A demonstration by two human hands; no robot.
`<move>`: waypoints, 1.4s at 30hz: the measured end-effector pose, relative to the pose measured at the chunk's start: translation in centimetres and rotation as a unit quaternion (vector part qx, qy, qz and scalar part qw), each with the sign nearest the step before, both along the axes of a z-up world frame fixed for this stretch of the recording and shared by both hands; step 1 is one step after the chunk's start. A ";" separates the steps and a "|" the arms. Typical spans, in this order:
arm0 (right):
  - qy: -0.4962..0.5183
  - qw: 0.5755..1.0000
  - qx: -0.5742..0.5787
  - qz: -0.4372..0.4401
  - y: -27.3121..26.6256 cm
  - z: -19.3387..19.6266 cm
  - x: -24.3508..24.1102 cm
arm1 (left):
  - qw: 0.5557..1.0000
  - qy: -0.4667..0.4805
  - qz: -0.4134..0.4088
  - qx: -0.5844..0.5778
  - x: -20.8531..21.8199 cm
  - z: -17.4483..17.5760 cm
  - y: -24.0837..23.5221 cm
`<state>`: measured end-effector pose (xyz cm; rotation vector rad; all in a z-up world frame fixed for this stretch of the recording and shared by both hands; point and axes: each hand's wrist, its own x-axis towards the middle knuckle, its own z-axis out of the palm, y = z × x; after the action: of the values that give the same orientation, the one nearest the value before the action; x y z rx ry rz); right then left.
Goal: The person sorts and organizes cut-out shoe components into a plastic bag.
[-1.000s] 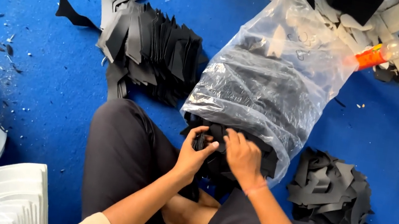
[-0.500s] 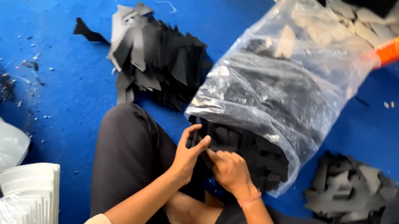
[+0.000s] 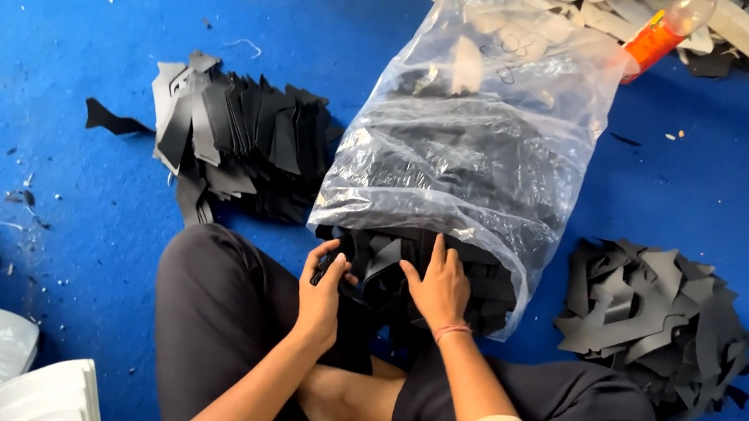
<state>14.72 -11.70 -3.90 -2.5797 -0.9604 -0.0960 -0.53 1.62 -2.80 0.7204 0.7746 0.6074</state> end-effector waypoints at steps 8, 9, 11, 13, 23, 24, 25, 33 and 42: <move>0.000 0.995 0.036 -0.095 -0.3 0.5 -0.4 | 0.999 0.008 -0.022 0.033 -0.1 1.3 -0.1; -0.020 0.995 0.055 -0.080 -0.3 1.4 -0.6 | 0.998 0.007 -0.034 0.044 0.0 1.2 -0.1; -0.015 0.996 0.080 -0.038 -0.4 3.9 -1.8 | 0.997 0.007 -0.051 0.054 0.1 1.0 -0.2; -0.007 0.994 0.107 0.011 -0.4 6.6 -3.4 | 0.996 0.009 -0.061 0.066 0.0 1.0 -0.3; 0.078 0.958 0.164 0.221 -2.8 9.4 -6.8 | 0.986 -0.014 -0.132 0.098 -0.2 0.0 -0.7; 0.092 0.954 0.178 0.222 -2.7 9.1 -6.6 | 0.986 -0.014 -0.134 0.100 -0.2 0.1 -0.7; 0.090 0.955 0.178 0.219 -2.6 8.9 -6.5 | 0.986 -0.015 -0.136 0.100 -0.2 1.0 -0.9; 0.196 0.927 0.267 0.176 -1.9 7.9 -6.5 | 0.987 -0.089 -0.124 0.046 -0.8 3.4 -0.8; 0.223 0.912 0.300 0.169 -1.9 8.5 -7.3 | 0.975 -0.114 -0.193 0.005 -0.9 2.1 -0.9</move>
<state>7.40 -13.58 4.62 -1.7410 -0.9871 0.2480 -1.40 0.74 -0.74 0.7704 0.4036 0.3326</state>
